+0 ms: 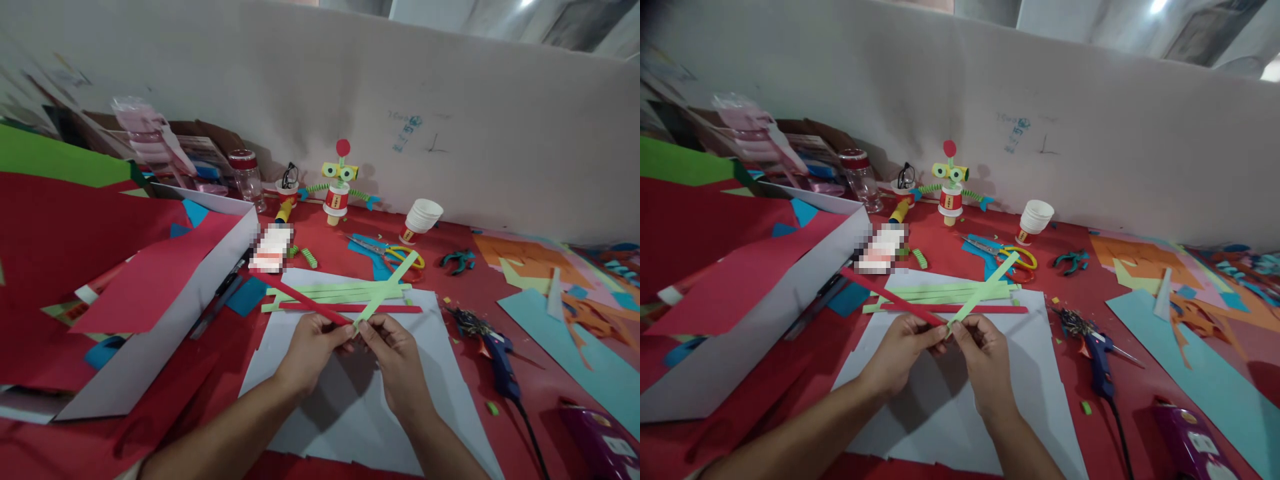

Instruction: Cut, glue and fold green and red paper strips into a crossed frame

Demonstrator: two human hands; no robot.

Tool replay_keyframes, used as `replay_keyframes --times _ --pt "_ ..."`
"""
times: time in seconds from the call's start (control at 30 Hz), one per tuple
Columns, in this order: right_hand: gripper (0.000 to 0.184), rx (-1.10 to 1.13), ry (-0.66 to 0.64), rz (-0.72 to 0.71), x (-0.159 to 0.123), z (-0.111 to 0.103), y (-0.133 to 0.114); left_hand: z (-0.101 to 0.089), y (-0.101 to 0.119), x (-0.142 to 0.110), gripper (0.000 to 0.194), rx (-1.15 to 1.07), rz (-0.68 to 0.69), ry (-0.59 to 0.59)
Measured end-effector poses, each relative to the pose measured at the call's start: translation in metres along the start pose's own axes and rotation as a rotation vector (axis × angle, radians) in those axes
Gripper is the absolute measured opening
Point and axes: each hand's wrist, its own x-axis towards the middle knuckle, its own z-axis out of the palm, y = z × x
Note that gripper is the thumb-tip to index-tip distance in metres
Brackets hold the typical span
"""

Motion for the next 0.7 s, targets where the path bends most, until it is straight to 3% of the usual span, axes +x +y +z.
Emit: replay_keyframes --times 0.1,0.27,0.7 --pt "0.017 -0.062 0.007 -0.058 -0.0003 -0.0009 -0.0015 -0.0012 -0.0003 0.0011 0.016 0.009 -0.022 -0.040" --pt "0.019 -0.138 0.065 -0.068 -0.0007 -0.0032 -0.0025 0.0014 -0.0011 -0.0008 0.011 -0.008 0.085 -0.033" --pt "0.019 -0.009 0.046 -0.016 0.0011 -0.0020 -0.0002 0.0057 0.0002 -0.0037 0.014 -0.080 -0.006 -0.070"
